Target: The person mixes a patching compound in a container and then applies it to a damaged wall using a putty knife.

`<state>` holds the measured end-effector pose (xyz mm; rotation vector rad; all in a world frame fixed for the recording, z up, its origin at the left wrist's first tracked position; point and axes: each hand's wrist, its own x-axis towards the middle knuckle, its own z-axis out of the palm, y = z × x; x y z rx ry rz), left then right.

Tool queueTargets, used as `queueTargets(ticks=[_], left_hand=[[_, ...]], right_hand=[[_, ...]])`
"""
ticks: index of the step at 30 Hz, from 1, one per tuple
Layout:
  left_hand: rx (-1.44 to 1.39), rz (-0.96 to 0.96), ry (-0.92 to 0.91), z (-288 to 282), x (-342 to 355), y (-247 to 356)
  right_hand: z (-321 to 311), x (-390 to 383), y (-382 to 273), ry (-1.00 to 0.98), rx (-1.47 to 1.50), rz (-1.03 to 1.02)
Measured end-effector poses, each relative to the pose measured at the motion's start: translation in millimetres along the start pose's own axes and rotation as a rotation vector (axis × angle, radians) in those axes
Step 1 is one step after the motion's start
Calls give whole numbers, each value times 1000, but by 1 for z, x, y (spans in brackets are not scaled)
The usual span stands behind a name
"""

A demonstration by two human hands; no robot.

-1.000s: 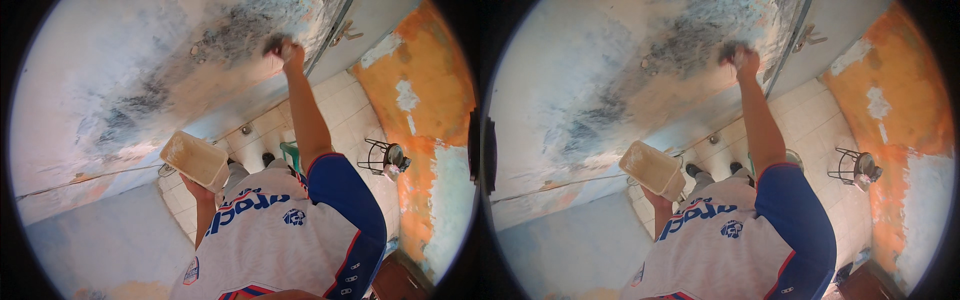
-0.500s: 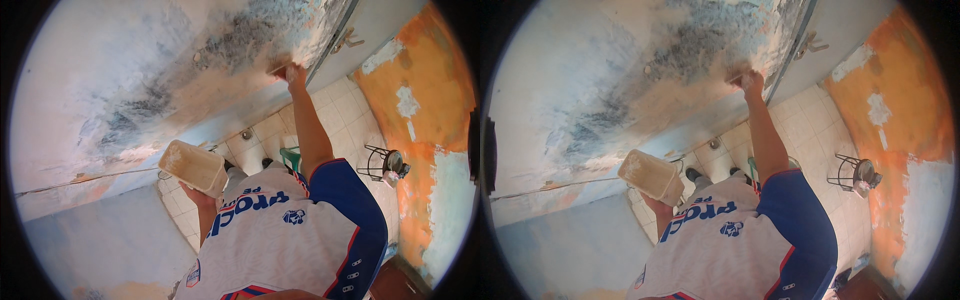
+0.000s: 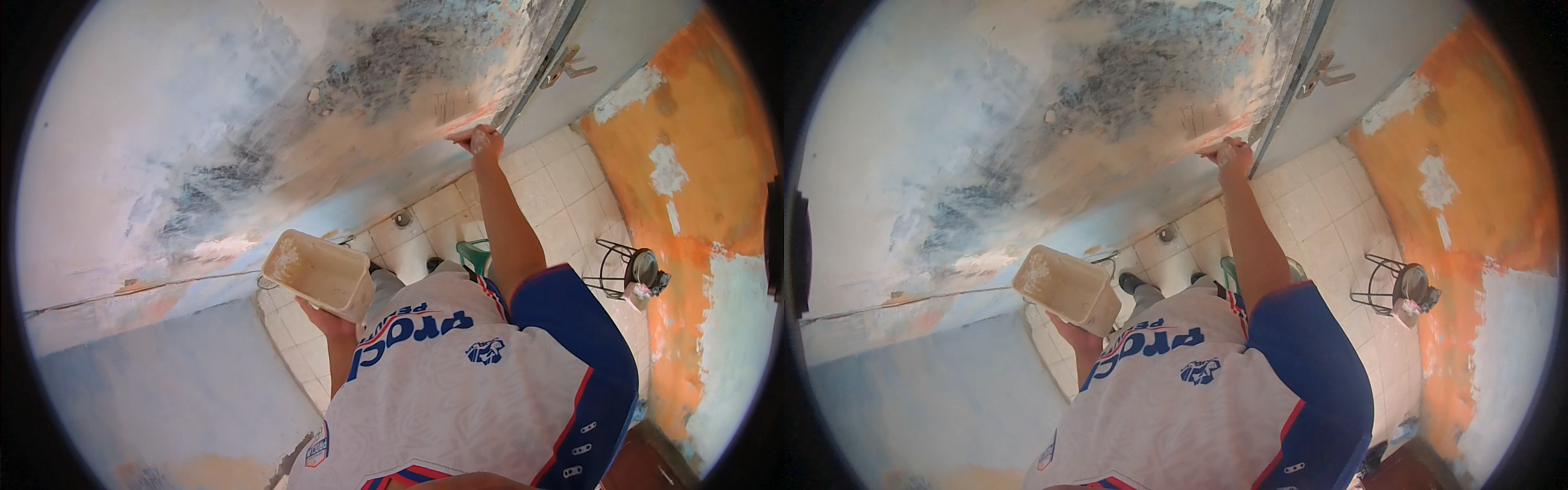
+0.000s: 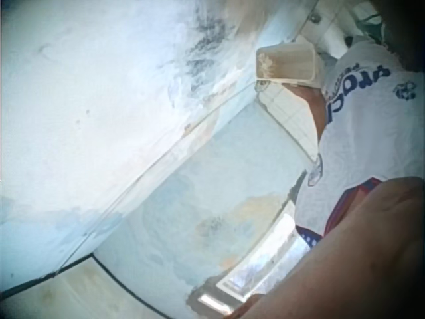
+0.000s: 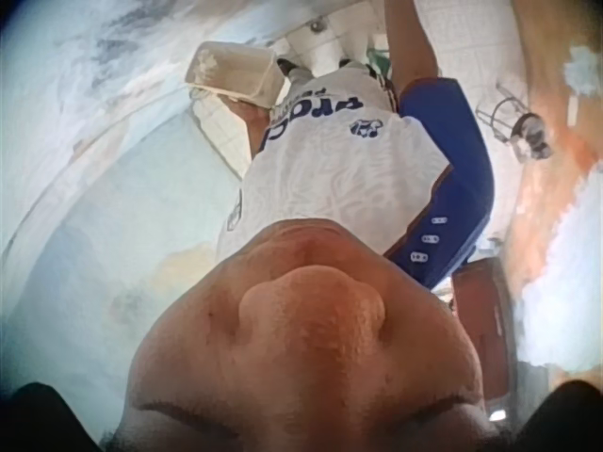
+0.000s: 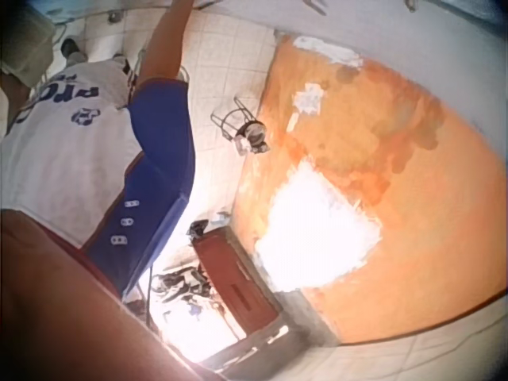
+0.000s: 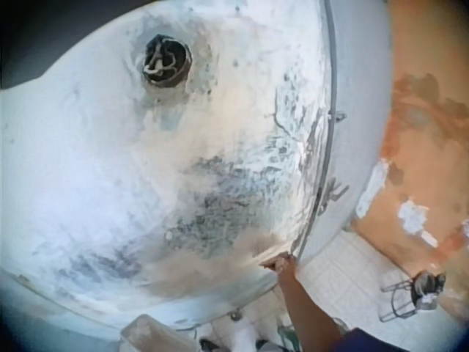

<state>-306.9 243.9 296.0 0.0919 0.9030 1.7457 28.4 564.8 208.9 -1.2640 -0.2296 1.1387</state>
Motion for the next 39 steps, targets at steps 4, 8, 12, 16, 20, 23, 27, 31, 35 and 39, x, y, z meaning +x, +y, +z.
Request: queueTargets(ticks=[4, 8, 12, 16, 20, 23, 27, 31, 35, 39], left_hand=[[-35, -10, 60, -17, -5, 1], [-23, 5, 34, -24, -9, 5], [-55, 6, 10, -25, -2, 3], [-50, -11, -4, -3, 1, 8], [-27, 20, 46, -14, -8, 11], [-40, -4, 45, -27, -6, 9], [-57, -18, 14, -29, -6, 1], [-74, -77, 41, -18, 1, -1], [-72, -57, 62, -19, -8, -1], [-70, -33, 34, -22, -2, -6]], right_hand=[[73, 0, -72, -171, -125, -377], [84, -89, -180, -476, 136, -418], [23, -51, -125, -290, 197, -322], [3, 50, -29, -4, 84, -183], [87, -11, -130, -216, 61, -453], [63, -38, -170, -503, 294, -330], [-1, -22, -106, -294, 130, -151], [2, 59, -29, -82, -24, -295], [75, 14, -141, -255, -21, -456], [20, -1, -165, -394, 342, -383]])
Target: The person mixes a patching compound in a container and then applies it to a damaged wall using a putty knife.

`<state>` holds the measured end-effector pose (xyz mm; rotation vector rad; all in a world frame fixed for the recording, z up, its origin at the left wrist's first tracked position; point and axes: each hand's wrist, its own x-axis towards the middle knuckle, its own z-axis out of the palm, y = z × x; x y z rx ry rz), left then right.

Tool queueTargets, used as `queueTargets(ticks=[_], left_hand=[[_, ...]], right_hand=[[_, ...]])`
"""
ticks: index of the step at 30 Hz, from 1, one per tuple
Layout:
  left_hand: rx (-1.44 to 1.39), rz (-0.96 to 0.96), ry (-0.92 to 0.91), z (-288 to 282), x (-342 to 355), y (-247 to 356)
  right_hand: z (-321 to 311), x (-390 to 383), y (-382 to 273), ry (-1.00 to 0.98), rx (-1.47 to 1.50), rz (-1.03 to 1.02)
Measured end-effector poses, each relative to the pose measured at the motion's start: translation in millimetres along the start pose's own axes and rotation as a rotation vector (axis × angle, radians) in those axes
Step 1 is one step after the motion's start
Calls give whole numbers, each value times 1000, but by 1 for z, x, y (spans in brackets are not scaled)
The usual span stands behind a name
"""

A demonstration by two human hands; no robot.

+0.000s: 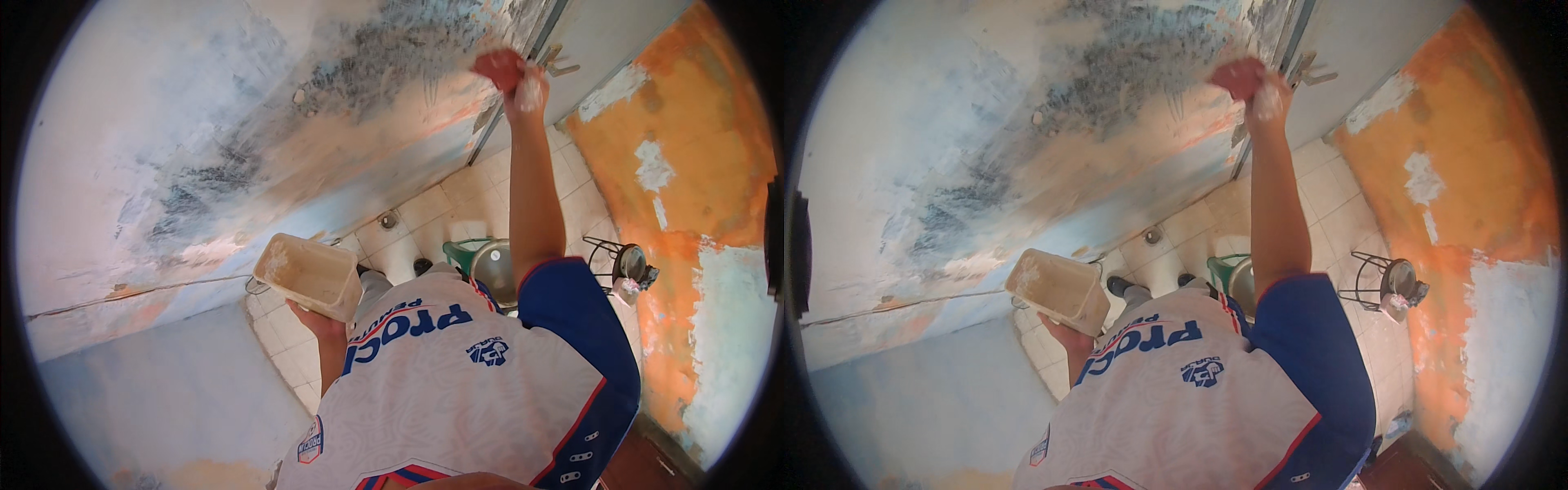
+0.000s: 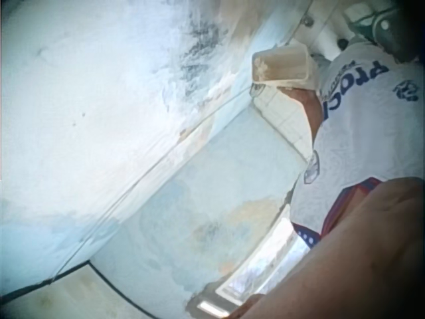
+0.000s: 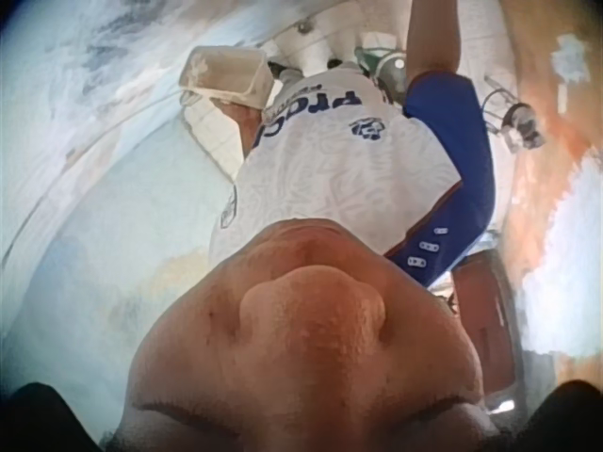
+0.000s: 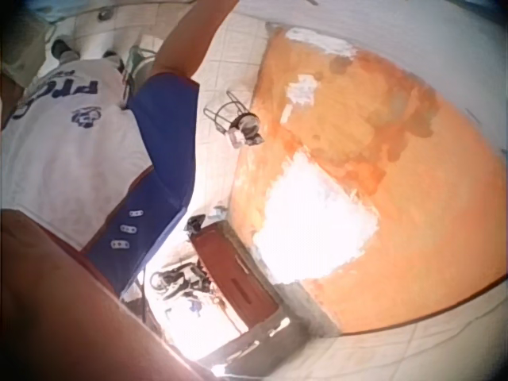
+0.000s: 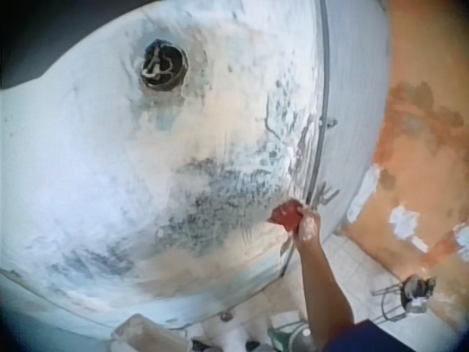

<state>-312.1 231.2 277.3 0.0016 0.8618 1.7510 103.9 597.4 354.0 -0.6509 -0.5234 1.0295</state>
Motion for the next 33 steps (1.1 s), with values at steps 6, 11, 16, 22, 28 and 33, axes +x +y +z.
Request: queueTargets(ticks=[6, 11, 16, 22, 28, 33], left_hand=[[21, 22, 5, 14, 5, -3], [10, 62, -18, 10, 4, -2], [-5, 52, -62, 20, 0, 1], [41, 74, 12, 20, -1, 2], [3, 132, -11, -1, -18, 5], [-2, 230, -29, 5, -20, 6]], right_hand=[[-30, -15, 81, 395, -509, 203], [70, 31, 13, 237, -205, 129], [-4, -22, 33, 83, -270, 115], [-1, 0, 92, 348, -647, 115], [122, -16, -55, 30, -183, -106], [-8, -39, 35, 195, -526, 51]])
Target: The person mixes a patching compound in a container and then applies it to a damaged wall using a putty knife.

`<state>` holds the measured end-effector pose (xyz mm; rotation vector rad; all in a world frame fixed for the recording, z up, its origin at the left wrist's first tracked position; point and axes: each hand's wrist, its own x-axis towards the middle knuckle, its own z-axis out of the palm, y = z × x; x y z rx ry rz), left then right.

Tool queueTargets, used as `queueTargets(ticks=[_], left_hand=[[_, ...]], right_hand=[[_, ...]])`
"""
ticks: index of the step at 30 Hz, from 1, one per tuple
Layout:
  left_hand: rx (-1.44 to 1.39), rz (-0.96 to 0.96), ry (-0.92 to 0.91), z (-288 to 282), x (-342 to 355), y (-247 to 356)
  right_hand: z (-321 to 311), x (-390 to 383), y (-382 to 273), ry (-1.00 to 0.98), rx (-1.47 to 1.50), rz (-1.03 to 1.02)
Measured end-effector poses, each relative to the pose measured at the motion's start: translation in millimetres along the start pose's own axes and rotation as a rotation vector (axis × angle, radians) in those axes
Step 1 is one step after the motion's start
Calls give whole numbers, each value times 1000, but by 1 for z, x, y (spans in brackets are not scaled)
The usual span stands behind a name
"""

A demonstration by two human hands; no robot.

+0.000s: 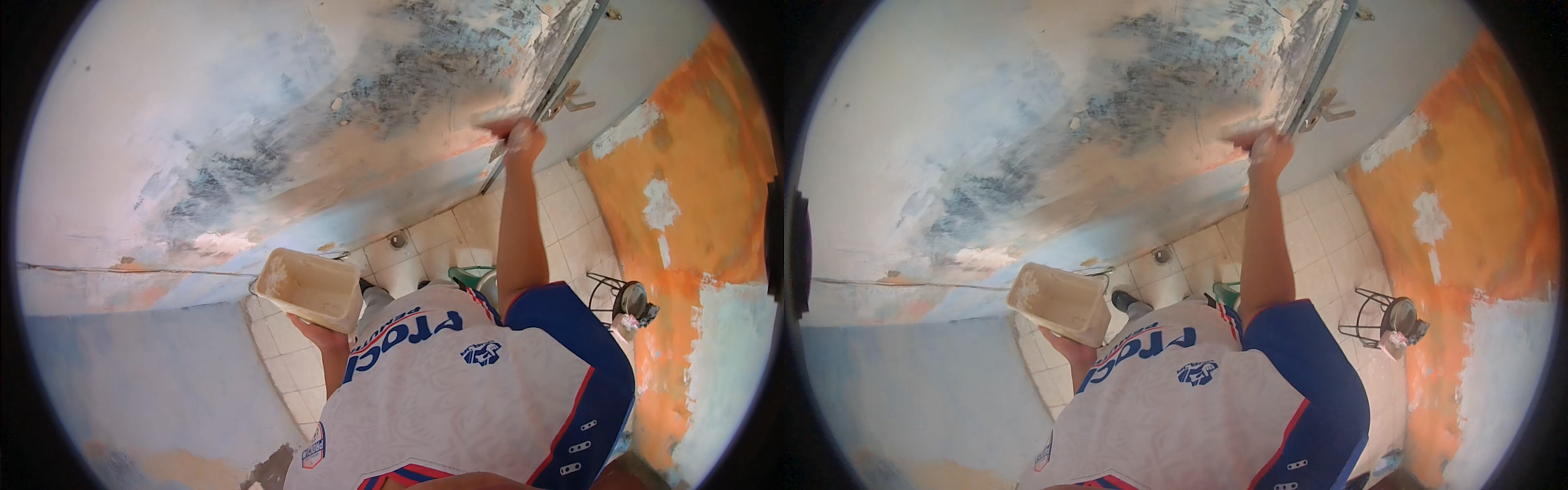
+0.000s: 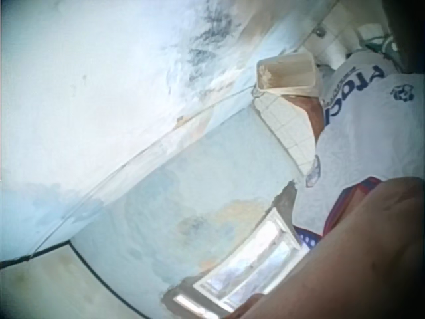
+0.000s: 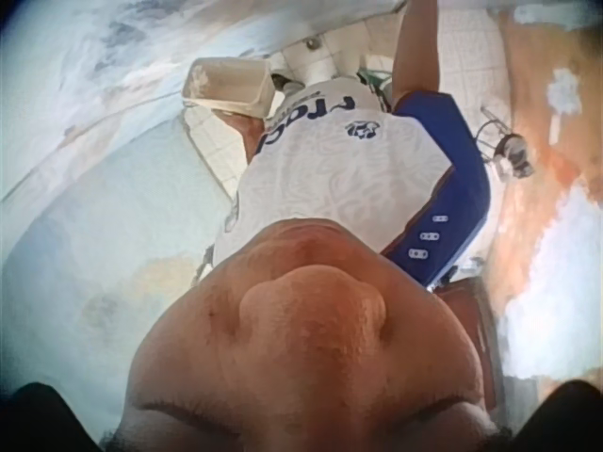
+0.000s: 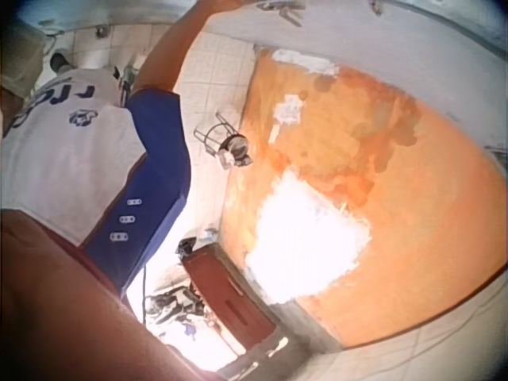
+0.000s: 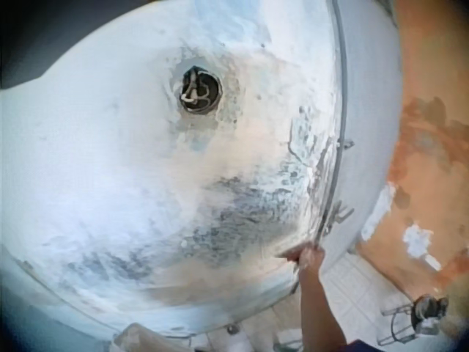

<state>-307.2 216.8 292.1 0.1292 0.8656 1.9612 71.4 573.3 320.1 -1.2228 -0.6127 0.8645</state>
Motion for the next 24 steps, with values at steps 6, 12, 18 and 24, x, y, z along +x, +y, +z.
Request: queueTargets(ticks=[6, 12, 18, 24], left_hand=[[5, -61, -27, 16, 8, -5], [50, 10, 71, -1, -10, 1], [27, -9, -26, 13, -3, -11], [39, -24, 11, 20, -3, -6]], right_hand=[[1, 105, 77, 197, -439, -75], [48, 4, -134, -39, 348, -110], [-8, 9, 61, 217, -62, 107], [60, 42, 42, 51, 21, -86]])
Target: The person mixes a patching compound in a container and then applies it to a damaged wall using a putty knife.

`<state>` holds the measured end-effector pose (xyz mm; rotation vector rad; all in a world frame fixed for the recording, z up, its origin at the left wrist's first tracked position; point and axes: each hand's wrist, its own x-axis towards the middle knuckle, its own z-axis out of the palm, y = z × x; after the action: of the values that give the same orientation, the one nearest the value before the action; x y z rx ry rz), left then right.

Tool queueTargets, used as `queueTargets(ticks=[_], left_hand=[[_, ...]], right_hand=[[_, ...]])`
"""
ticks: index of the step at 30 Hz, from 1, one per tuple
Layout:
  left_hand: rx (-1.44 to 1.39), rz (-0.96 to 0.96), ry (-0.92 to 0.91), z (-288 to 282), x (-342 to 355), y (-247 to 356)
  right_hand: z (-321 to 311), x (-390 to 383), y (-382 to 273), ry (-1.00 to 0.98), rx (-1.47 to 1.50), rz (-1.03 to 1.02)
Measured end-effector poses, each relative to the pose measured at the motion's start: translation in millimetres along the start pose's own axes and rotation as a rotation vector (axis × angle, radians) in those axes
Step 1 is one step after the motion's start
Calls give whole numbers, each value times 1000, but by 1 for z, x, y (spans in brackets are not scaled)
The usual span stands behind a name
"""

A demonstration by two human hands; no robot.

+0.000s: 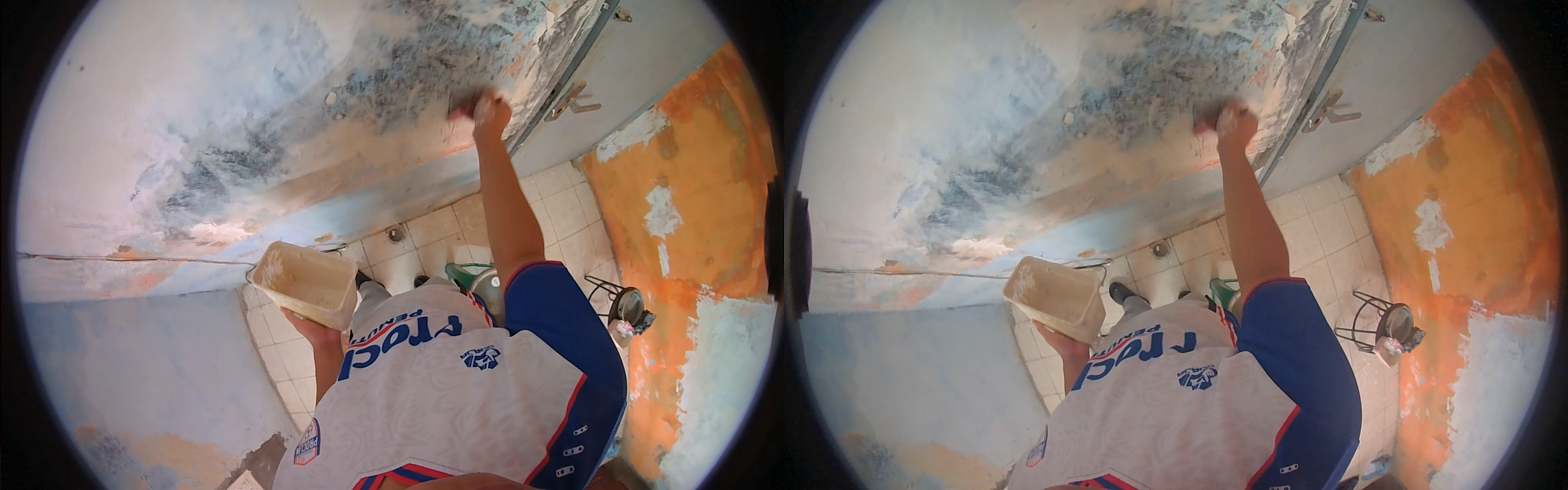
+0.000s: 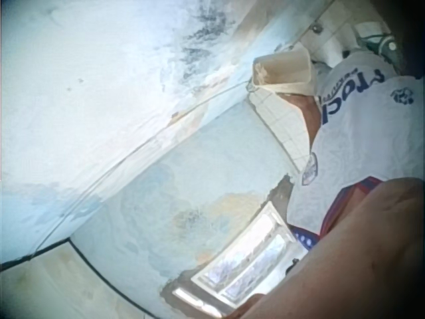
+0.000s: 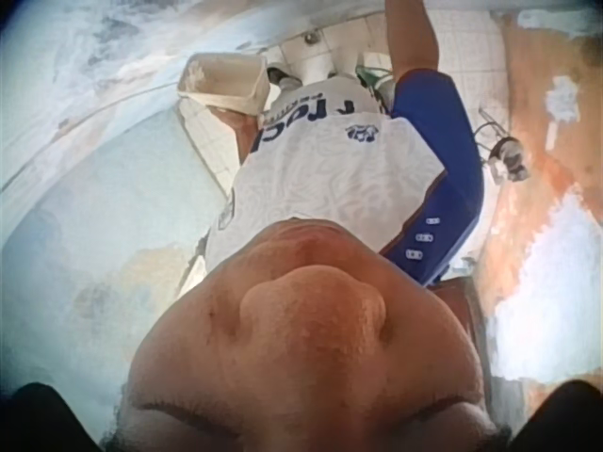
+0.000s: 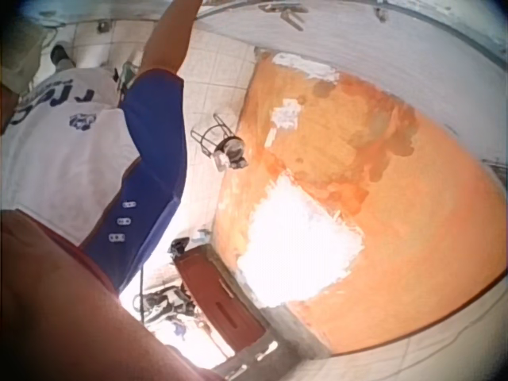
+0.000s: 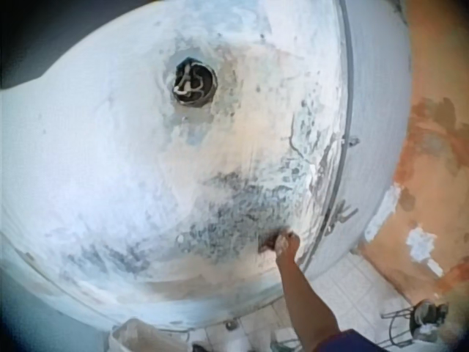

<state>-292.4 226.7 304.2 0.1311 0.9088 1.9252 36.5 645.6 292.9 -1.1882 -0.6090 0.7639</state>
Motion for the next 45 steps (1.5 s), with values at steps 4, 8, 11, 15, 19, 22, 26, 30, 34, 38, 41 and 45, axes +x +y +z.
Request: queueTargets(ticks=[4, 8, 11, 15, 19, 22, 26, 30, 34, 38, 41, 45], left_hand=[[3, -19, 83, -3, -12, -1], [16, -12, 62, -15, -5, -5], [-24, -16, 110, -21, -5, -2], [-19, -30, 79, -15, -1, 4], [-8, -9, 163, -18, -8, 15], [-14, -27, 189, -24, -2, 19], [8, -82, 151, -27, 13, 23], [22, -160, 141, -27, 29, 27], [36, -201, 130, -28, 47, 34], [4, -151, 130, -17, 50, 50], [20, -143, 66, 9, 62, 65], [-17, -139, -140, 10, 88, 78]], right_hand=[[21, -25, -136, -33, 352, 79], [-27, -57, -126, -288, 427, 1], [-59, -71, 11, -149, 87, 216], [-30, -28, 102, 54, -16, 279], [32, -37, -7, -3, 118, 48], [18, -81, -115, -249, 447, 47], [-49, -95, -61, -183, 325, 195], [-48, -80, 86, 49, -56, 328], [3, -38, 88, 147, -31, 166], [3, -72, -82, -128, 531, 142], [-42, -76, -61, 14, 464, 101], [-74, -86, 84, 132, 25, 333]])
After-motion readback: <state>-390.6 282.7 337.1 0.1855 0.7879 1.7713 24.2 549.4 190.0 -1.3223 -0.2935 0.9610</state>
